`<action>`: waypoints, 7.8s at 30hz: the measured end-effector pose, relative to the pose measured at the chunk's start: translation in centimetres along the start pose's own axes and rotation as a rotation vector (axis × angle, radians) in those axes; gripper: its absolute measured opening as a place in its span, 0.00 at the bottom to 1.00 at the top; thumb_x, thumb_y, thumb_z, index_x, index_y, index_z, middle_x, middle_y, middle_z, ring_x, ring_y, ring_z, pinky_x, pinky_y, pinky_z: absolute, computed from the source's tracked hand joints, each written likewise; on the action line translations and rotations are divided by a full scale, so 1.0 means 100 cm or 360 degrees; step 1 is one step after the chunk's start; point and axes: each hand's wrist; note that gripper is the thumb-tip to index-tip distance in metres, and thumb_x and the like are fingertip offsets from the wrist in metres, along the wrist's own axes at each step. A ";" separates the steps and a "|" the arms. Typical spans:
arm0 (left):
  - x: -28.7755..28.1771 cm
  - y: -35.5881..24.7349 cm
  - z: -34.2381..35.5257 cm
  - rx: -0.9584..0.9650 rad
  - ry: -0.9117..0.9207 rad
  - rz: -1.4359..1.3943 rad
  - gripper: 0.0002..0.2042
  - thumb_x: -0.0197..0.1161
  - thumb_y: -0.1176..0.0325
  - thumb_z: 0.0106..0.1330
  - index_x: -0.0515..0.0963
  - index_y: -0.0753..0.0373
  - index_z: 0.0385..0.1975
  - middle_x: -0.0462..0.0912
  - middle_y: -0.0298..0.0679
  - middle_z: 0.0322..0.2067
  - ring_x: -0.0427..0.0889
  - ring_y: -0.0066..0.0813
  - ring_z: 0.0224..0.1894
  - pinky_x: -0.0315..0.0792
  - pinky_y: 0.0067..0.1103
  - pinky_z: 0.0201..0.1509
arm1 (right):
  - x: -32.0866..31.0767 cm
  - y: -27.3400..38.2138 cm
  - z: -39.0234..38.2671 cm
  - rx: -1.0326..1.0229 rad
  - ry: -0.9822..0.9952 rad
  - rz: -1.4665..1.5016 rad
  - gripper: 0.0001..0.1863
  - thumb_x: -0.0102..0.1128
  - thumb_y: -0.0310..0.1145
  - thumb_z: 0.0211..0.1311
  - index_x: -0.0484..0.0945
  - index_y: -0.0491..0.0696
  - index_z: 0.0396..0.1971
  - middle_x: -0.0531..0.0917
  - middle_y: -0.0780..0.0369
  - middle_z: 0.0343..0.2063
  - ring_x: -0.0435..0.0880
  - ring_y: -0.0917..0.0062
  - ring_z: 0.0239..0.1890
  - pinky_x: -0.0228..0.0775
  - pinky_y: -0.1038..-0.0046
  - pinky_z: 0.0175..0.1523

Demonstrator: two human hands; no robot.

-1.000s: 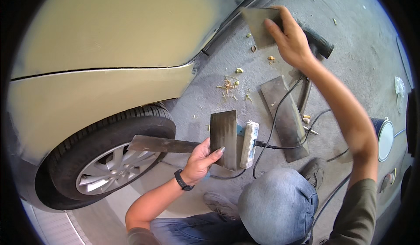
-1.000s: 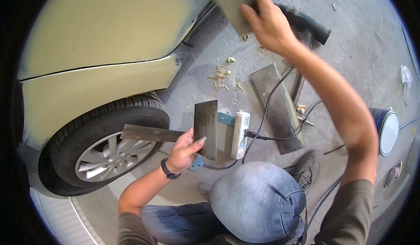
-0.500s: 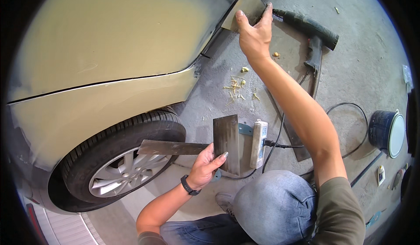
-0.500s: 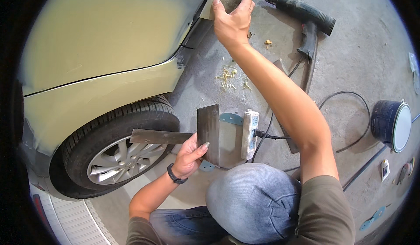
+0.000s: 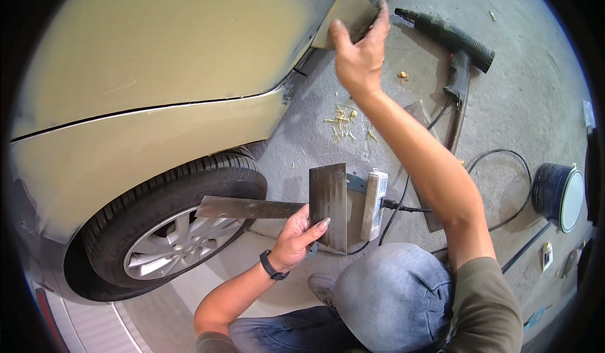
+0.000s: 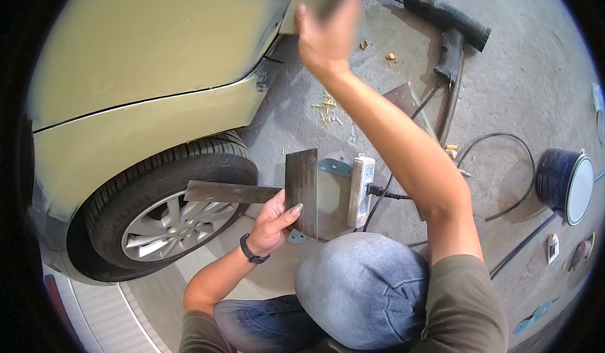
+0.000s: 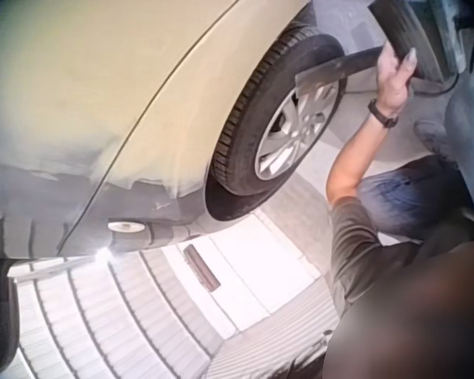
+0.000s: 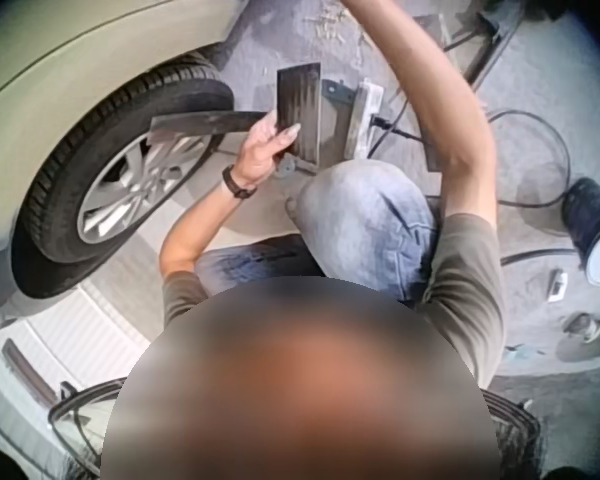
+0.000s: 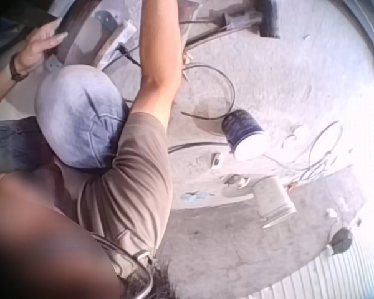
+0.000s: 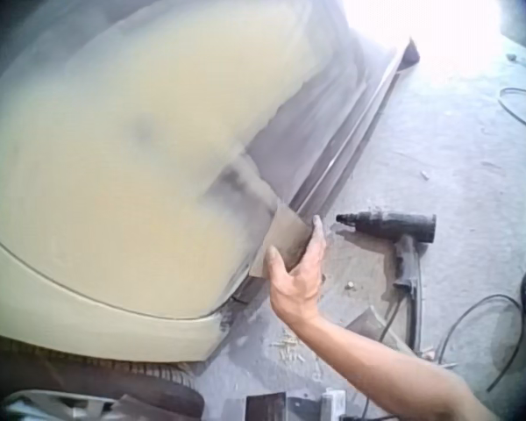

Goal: The person applies body filler to a car's rear bumper using a putty knife, then uses a heat gun to dry the filler. The person repeatedly scrapes and smooths the filler, checking the surface with their hand.

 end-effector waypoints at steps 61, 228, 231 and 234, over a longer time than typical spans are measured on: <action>-0.009 -0.022 0.014 0.0148 -0.0053 -0.0591 0.18 0.48 0.71 0.79 0.68 0.63 0.66 0.81 0.37 0.57 0.80 0.28 0.59 0.72 0.28 0.64 | -0.149 0.055 -0.103 -0.0338 0.1408 0.0121 0.24 0.60 0.10 0.50 0.83 0.43 0.48 0.83 0.55 0.37 0.84 0.67 0.36 0.78 0.67 0.42; -0.146 -0.291 -0.298 0.1422 -0.0712 0.3599 0.21 0.46 0.55 0.72 0.71 0.65 0.22 0.72 0.50 0.26 0.72 0.50 0.29 0.65 0.39 0.36 | 0.088 0.144 -0.184 0.1570 -0.0545 0.0221 0.47 0.68 0.54 0.62 0.64 0.32 0.68 0.72 0.45 0.56 0.73 0.55 0.61 0.65 0.64 0.67; -0.147 -0.292 -0.299 0.1343 -0.0674 0.3603 0.25 0.43 0.49 0.75 0.69 0.67 0.27 0.71 0.51 0.27 0.69 0.50 0.30 0.62 0.38 0.36 | 0.093 0.171 -0.188 0.1421 -0.0483 0.0303 0.47 0.68 0.53 0.62 0.64 0.32 0.68 0.72 0.46 0.55 0.73 0.56 0.60 0.64 0.64 0.67; -0.149 -0.293 -0.300 0.1337 -0.0649 0.3600 0.27 0.41 0.46 0.76 0.68 0.68 0.29 0.70 0.52 0.27 0.68 0.49 0.31 0.60 0.38 0.35 | 0.094 0.189 -0.187 0.1203 -0.0401 0.0372 0.47 0.69 0.52 0.61 0.64 0.32 0.68 0.72 0.48 0.54 0.72 0.57 0.60 0.64 0.64 0.68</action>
Point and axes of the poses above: each hand's wrist, its own z-axis towards the middle knuckle, its own x-axis out of the palm, y = z × x
